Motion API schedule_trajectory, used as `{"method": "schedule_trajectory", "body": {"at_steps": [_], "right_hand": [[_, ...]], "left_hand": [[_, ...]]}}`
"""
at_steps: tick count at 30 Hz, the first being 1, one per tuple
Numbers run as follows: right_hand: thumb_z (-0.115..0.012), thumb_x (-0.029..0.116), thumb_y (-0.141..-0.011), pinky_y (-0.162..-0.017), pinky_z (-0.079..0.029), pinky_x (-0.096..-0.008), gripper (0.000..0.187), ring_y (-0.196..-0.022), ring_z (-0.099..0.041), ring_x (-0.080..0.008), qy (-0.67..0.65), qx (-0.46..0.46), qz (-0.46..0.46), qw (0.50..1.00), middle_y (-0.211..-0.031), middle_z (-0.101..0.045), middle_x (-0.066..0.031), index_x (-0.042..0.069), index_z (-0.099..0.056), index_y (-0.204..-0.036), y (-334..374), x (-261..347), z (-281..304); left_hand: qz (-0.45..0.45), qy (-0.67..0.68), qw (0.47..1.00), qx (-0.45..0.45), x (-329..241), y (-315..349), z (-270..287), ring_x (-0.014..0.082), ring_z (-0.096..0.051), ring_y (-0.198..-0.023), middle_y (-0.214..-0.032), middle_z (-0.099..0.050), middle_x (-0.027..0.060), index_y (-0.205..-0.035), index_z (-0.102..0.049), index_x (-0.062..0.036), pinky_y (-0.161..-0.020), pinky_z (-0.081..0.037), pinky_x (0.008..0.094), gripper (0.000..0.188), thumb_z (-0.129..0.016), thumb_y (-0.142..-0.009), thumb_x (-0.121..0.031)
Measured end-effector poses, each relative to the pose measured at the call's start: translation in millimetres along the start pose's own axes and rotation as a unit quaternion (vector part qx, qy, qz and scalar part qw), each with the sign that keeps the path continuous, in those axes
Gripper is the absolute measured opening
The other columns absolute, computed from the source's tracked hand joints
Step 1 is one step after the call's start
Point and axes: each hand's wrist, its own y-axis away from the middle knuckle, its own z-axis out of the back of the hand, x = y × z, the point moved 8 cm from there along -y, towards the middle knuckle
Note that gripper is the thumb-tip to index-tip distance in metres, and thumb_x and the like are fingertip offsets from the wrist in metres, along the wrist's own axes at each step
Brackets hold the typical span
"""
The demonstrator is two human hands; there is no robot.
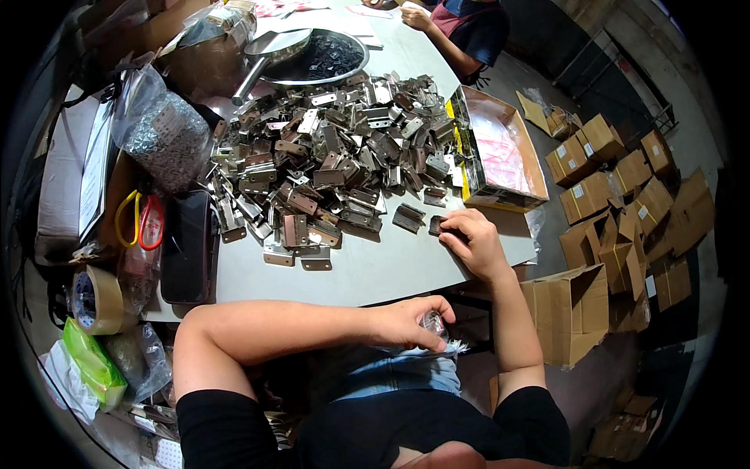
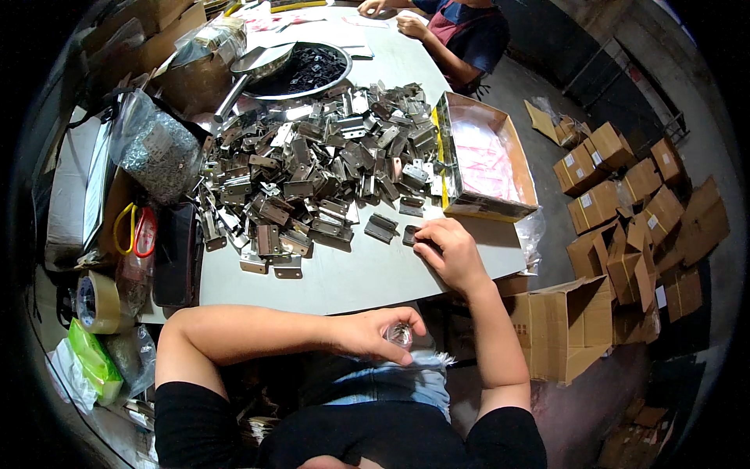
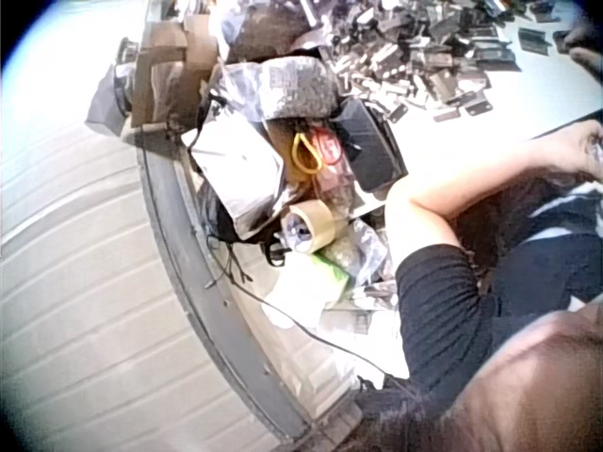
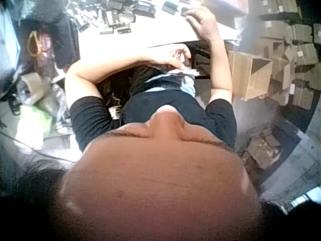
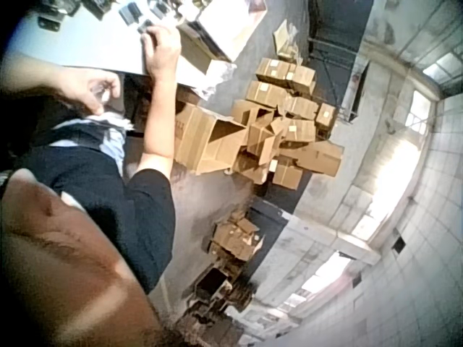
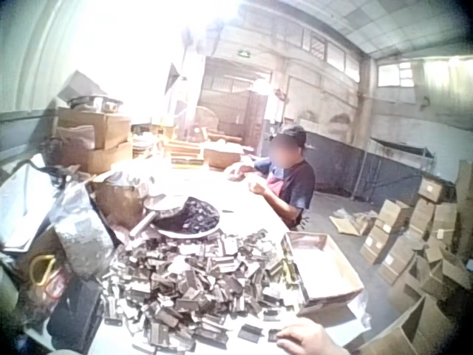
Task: The person repeatedly picks small metallic rectangular parts from a large pile on a table, places them into small clear plastic bags, and sets the filled bags into a cardboard box. The process is continuous and repetitive throughout the clip.
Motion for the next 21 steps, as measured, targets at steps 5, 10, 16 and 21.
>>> {"method": "schedule_trajectory", "body": {"at_steps": [5,10,16,21], "right_hand": [[-0.074,0.005,-0.076,-0.073,-0.053,-0.0319,0.016,-0.086,-0.066,-0.0245,-0.085,-0.047,-0.05,0.994,-0.096,-0.067,-0.0137,0.001,-0.067,-0.089,21.9,14.5,18.0],[-0.074,-0.004,-0.072,-0.079,-0.052,-0.0307,0.019,-0.088,-0.066,-0.0219,-0.302,0.122,-0.052,0.944,-0.1,-0.066,-0.0115,0.001,-0.069,-0.09,46.3,59.1,20.9],[-0.071,-0.006,-0.073,-0.081,-0.054,-0.0332,0.022,-0.092,-0.067,-0.0247,-0.26,0.152,-0.051,0.952,-0.102,-0.067,-0.0113,0.002,-0.07,-0.093,56.2,82.7,25.0],[-0.07,-0.002,-0.074,-0.08,-0.054,-0.0352,0.02,-0.092,-0.066,-0.0292,-0.144,0.121,-0.008,0.982,-0.102,-0.067,-0.0116,0.002,-0.067,-0.094,53.1,102.9,30.4]], "left_hand": [[0.006,0.035,0.999,-0.01,-3.0,0.7,1.5,0.0068,-0.05,-0.064,-0.084,-0.054,-0.0015,-0.121,-0.044,-0.0117,-0.051,-0.038,0.0215,0.049,-0.075,-0.083,-0.013],[-0.014,0.112,0.993,-0.039,-3.9,4.5,4.3,0.0075,-0.052,-0.068,-0.086,-0.053,-0.0012,-0.12,-0.044,-0.0111,-0.052,-0.041,0.0219,0.051,-0.076,-0.081,-0.009],[-0.041,0.119,0.991,-0.035,-0.2,-3.3,4.6,0.0069,-0.051,-0.06,-0.081,-0.054,-0.0013,-0.119,-0.041,-0.0129,-0.048,-0.037,0.0203,0.055,-0.077,-0.078,-0.007],[-0.026,0.111,0.992,-0.059,1.4,-2.1,8.3,0.0066,-0.05,-0.059,-0.08,-0.054,-0.0014,-0.119,-0.04,-0.0129,-0.048,-0.037,0.0204,0.053,-0.078,-0.08,-0.013]]}}
